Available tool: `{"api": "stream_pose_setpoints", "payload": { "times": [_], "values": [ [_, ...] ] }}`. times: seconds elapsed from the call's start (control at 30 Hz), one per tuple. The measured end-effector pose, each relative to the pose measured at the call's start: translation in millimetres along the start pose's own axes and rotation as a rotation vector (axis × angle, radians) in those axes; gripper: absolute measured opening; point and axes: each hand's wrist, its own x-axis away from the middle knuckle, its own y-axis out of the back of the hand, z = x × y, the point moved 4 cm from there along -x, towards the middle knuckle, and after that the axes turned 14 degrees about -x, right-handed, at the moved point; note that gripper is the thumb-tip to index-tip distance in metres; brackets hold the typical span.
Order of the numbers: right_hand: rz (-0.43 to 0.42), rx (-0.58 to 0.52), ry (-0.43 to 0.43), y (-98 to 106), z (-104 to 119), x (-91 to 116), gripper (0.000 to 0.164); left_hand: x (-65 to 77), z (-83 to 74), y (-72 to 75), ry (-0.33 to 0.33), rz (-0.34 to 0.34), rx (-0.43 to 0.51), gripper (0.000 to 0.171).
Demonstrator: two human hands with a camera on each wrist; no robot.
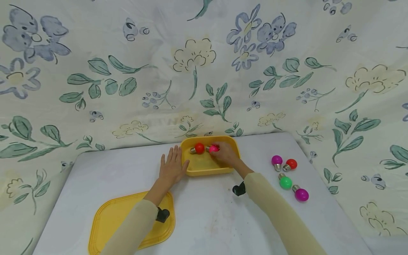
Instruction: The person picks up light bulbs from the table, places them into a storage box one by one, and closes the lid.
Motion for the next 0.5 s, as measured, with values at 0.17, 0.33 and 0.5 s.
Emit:
{"api": "stream_pose_setpoints", "payload": {
  "times": [0.17, 0.33, 0.5],
  "values": [
    [-0.012, -0.001, -0.008, 0.5, -0.3, 0.1, 0.048, 0.7, -0.8, 1.1, -0.001, -0.007, -0.001, 0.074],
    [-0.02, 0.002, -0.006, 2.1, 0.5, 0.2, 0.05, 1.6, -1.1, 3.2, -0.001, -0.02, 0.002, 0.073],
    [-0.026, 0.027, -0.018, 3.1, -0.2, 0.8, 0.051, 2.4, -1.2, 4.2, 0.0, -0.022, 0.007, 0.072]
  ]
}}
